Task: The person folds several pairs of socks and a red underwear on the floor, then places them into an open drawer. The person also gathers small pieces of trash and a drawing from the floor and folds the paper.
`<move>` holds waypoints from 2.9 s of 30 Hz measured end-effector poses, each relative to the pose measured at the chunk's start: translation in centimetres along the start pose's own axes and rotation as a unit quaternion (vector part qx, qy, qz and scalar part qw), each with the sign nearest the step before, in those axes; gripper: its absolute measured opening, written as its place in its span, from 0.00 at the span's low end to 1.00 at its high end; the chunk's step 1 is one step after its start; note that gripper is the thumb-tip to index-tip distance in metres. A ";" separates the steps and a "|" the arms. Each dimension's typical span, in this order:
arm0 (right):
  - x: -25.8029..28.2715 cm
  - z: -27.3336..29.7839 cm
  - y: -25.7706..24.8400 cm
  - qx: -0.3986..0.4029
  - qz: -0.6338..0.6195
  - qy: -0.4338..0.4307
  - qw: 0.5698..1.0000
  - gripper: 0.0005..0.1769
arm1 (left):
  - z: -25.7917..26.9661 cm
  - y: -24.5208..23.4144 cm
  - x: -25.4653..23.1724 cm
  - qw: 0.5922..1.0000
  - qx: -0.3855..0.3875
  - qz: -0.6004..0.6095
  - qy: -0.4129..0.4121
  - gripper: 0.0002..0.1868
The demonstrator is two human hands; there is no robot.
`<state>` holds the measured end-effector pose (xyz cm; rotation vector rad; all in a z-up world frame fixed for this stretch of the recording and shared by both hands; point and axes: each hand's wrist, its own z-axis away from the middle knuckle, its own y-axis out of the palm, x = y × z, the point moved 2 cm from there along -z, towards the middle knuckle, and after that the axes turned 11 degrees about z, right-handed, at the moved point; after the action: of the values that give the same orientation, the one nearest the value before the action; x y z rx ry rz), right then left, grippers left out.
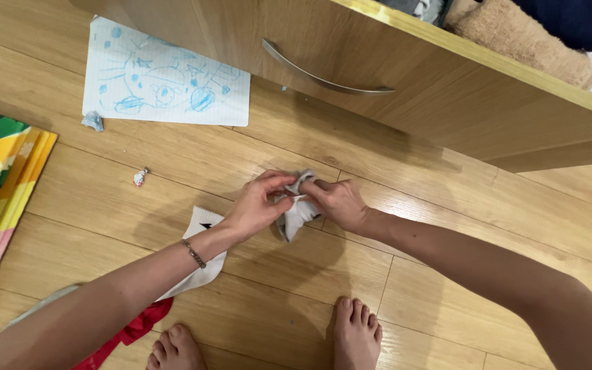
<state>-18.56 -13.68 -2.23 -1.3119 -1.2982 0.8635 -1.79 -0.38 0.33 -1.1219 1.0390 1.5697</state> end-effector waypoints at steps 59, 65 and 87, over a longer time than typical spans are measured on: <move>-4.0 0.3 -9.0 0.200 -0.339 0.326 0.860 0.10 | 17.0 0.2 2.4 0.685 0.445 -0.477 0.325 0.35; -2.3 -1.9 -12.2 0.202 -0.305 0.328 0.871 0.11 | 17.2 1.3 8.0 0.685 0.399 -0.562 0.235 0.30; -12.3 -11.7 -26.9 -0.071 0.056 0.255 0.963 0.30 | -24.7 -6.1 -35.4 0.998 -0.028 -0.001 0.051 0.18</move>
<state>-14.98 -31.54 23.85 -1.6049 -0.8946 0.4635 14.80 -29.61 28.07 -1.2521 1.0670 1.5610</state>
